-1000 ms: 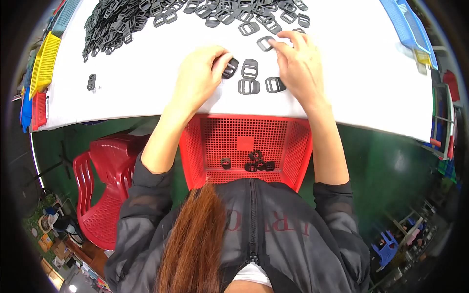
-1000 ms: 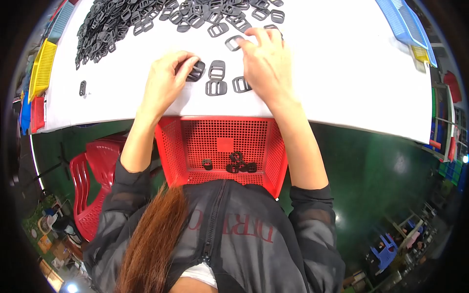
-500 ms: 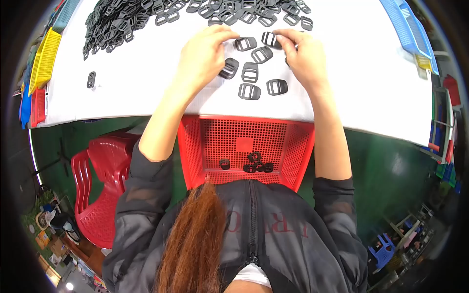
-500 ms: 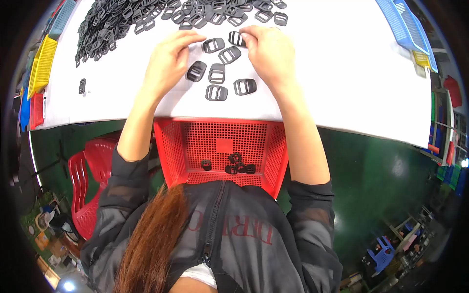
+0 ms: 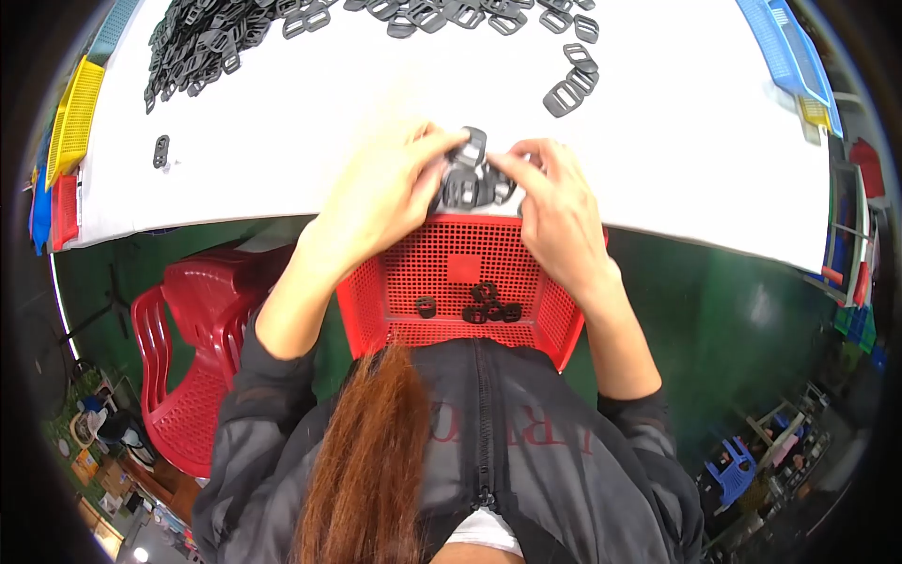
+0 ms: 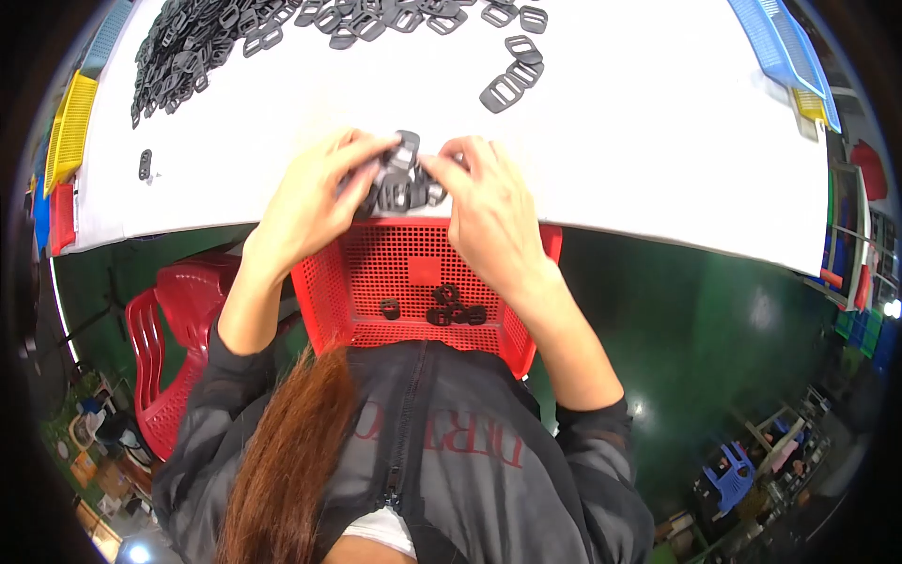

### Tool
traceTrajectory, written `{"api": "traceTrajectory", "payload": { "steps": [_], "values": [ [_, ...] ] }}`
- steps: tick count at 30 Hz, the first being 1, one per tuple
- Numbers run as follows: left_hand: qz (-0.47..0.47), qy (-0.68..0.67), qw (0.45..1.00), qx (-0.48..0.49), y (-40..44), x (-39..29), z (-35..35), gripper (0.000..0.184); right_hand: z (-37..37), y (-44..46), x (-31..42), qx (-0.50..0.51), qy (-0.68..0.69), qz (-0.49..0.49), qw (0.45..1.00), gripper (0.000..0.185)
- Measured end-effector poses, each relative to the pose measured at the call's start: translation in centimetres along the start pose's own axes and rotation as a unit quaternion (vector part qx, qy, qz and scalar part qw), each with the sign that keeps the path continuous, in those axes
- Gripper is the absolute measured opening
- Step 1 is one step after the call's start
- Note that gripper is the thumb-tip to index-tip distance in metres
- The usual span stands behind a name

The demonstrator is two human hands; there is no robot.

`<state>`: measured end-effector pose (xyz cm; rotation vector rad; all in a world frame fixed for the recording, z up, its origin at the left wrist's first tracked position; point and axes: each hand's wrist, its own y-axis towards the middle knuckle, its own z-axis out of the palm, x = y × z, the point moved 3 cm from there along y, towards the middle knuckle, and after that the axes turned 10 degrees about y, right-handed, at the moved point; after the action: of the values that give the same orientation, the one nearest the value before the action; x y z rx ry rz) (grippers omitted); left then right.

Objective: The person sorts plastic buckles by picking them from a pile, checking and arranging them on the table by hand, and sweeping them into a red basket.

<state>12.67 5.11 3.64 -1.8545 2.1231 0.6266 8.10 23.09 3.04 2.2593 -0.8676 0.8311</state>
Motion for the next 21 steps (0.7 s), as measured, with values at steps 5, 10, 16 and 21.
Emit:
{"api": "traceTrajectory", "payload": {
  "steps": [5, 10, 16, 21],
  "values": [
    [0.019, -0.057, 0.996, 0.062, 1.2, -1.1, -0.4, 0.025, -2.4, -1.1, -0.2, 0.042, 0.083, 0.05, 0.994, 0.032],
    [0.081, 0.008, 0.99, -0.116, 7.6, -3.9, 2.9, 0.024, -5.6, 5.4, -6.0, -0.128, -0.058, 0.073, 0.987, 0.023],
    [0.081, 0.02, 0.984, -0.155, 8.1, -2.8, 5.4, 0.021, -5.1, 7.9, -8.5, -0.132, -0.203, 0.017, 0.97, 0.023],
    [-0.165, -0.188, 0.966, 0.063, 4.2, -0.5, 1.4, 0.014, -6.8, 4.2, -5.8, -0.061, 0.109, 0.172, 0.977, 0.024]
  ]
}}
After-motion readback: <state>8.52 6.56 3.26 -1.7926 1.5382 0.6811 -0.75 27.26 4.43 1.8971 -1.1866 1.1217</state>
